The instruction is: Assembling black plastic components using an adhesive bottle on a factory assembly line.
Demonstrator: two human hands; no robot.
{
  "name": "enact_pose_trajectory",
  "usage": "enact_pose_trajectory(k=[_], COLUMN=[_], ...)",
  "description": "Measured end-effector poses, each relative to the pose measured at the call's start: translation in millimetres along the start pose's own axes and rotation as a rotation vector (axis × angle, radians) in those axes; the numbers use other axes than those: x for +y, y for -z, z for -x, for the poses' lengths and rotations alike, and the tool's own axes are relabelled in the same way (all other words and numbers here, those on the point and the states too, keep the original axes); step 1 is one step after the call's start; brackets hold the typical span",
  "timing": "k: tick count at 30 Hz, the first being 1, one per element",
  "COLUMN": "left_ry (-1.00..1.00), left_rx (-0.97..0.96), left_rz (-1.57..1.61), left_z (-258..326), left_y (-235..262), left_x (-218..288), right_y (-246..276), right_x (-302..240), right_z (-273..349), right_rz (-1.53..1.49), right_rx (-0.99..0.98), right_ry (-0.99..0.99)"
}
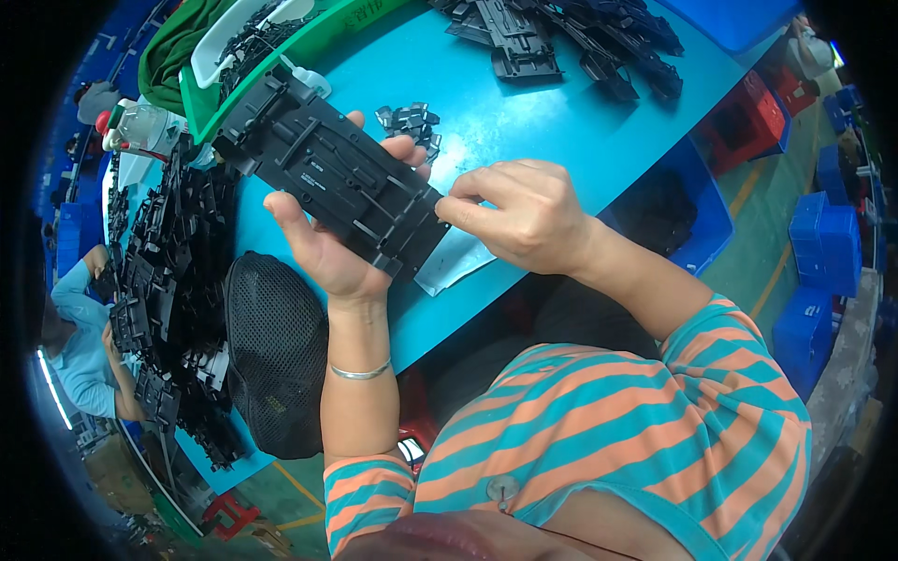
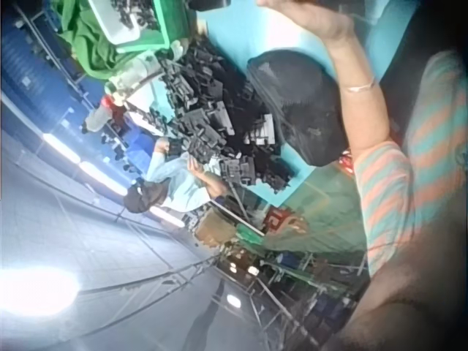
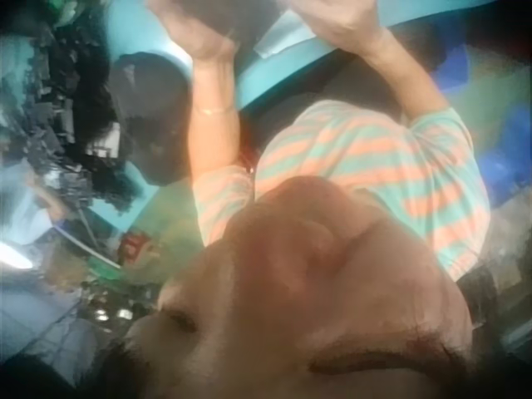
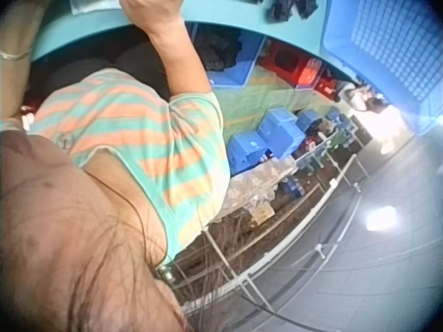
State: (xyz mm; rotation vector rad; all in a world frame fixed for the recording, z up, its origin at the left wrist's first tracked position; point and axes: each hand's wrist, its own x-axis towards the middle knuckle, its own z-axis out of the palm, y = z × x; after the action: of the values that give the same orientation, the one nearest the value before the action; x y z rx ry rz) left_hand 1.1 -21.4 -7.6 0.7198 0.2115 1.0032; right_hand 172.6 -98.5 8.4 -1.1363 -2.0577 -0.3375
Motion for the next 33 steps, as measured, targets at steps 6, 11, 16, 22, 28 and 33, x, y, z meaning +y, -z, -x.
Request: enact_pose_trajectory(k=[6, 11, 16, 22, 28, 33], left_ry=[0.004, -0.028, -0.02, -0.007, -0.011, -0.067], left_rx=[-0.006, -0.011, -0.004, 0.012, -0.001, -0.038], left_rz=[0.014, 0.039, 0.054, 0.093, 0.085, 0.142], left_z=[0.2, 0.2, -2.0, -1.0, -1.0, -3.2], left_y=[-3.1, -4.3, -6.8, -9.4, -8.5, -4.8], left_x=[-0.1, 1.1, 0.2, 3.9, 7.2, 14.6], right_y=[3.6, 8.0, 8.2, 5.0, 18.8, 37.6], right_x=[-4.0, -8.4, -5.6, -6.0, -10.7, -9.2], right_z=[1.4, -2.2, 0.7, -2.4, 1.3, 15.0], right_rz=[-0.034, -0.086, -0.11, -0.124, -0.089, -0.053], right_rx=[-0.011, 0.025, 0.016, -0.024, 0.012, 0.05], right_ry=[-0.085, -0.183, -0.201, -0.176, -0.228, -0.32])
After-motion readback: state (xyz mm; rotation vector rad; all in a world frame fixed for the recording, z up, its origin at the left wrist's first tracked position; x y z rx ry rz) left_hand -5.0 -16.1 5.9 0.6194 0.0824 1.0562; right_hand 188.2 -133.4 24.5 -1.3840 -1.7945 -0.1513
